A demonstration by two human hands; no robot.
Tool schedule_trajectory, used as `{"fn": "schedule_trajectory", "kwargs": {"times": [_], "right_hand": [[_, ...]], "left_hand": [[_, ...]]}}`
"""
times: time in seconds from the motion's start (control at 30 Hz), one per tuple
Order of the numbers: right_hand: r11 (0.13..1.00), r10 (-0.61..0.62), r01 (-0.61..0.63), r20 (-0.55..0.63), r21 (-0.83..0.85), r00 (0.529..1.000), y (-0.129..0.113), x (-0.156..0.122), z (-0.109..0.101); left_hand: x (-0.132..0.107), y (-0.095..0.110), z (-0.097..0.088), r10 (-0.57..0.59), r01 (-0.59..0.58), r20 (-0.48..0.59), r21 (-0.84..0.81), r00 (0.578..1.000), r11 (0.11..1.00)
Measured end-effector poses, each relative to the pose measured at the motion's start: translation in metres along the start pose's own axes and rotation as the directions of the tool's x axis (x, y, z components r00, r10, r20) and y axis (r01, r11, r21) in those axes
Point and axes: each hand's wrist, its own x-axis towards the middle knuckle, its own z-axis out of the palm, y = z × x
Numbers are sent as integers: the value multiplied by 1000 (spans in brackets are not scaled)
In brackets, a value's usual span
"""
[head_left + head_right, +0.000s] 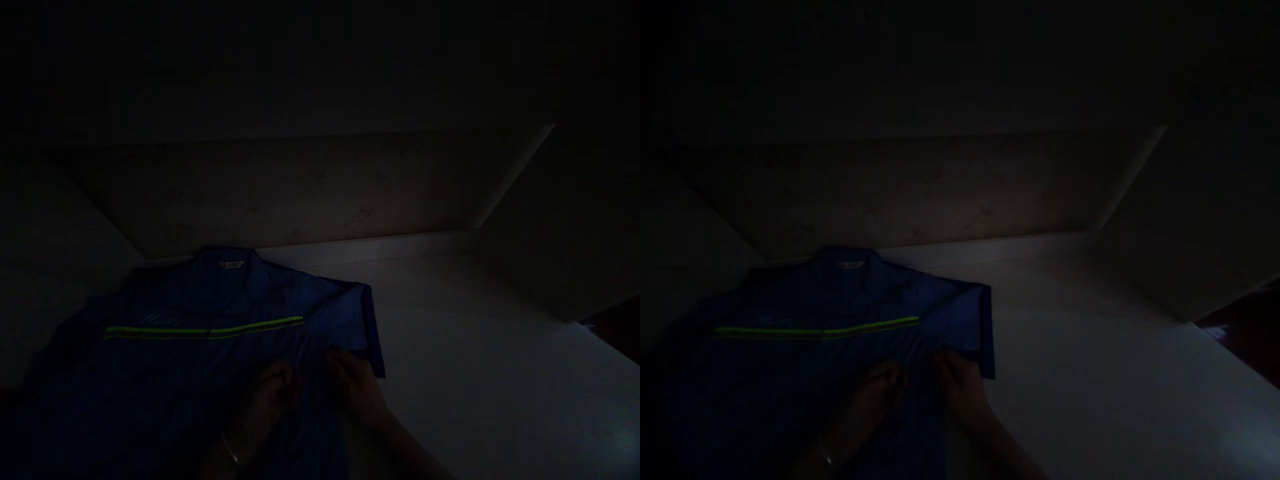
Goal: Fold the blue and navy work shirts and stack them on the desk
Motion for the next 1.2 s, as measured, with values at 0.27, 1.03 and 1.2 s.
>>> {"fn": "schedule_trajectory", "kwargs": {"times": [0.27, 1.03, 1.2], "right_hand": [[999, -21, 22, 41, -37, 999, -2, -3, 1], [992, -63, 72, 93, -100, 994, -2, -3, 1], [991, -63, 75, 108, -111, 992, -1, -4, 0]], "left_hand": [[-2, 0, 1, 13, -13, -1, 26, 1000, 1000], [-2, 0, 2, 19, -17, -34, 51, 999, 999], [-1, -1, 2, 20, -17, -50, 65, 999, 998]]}}
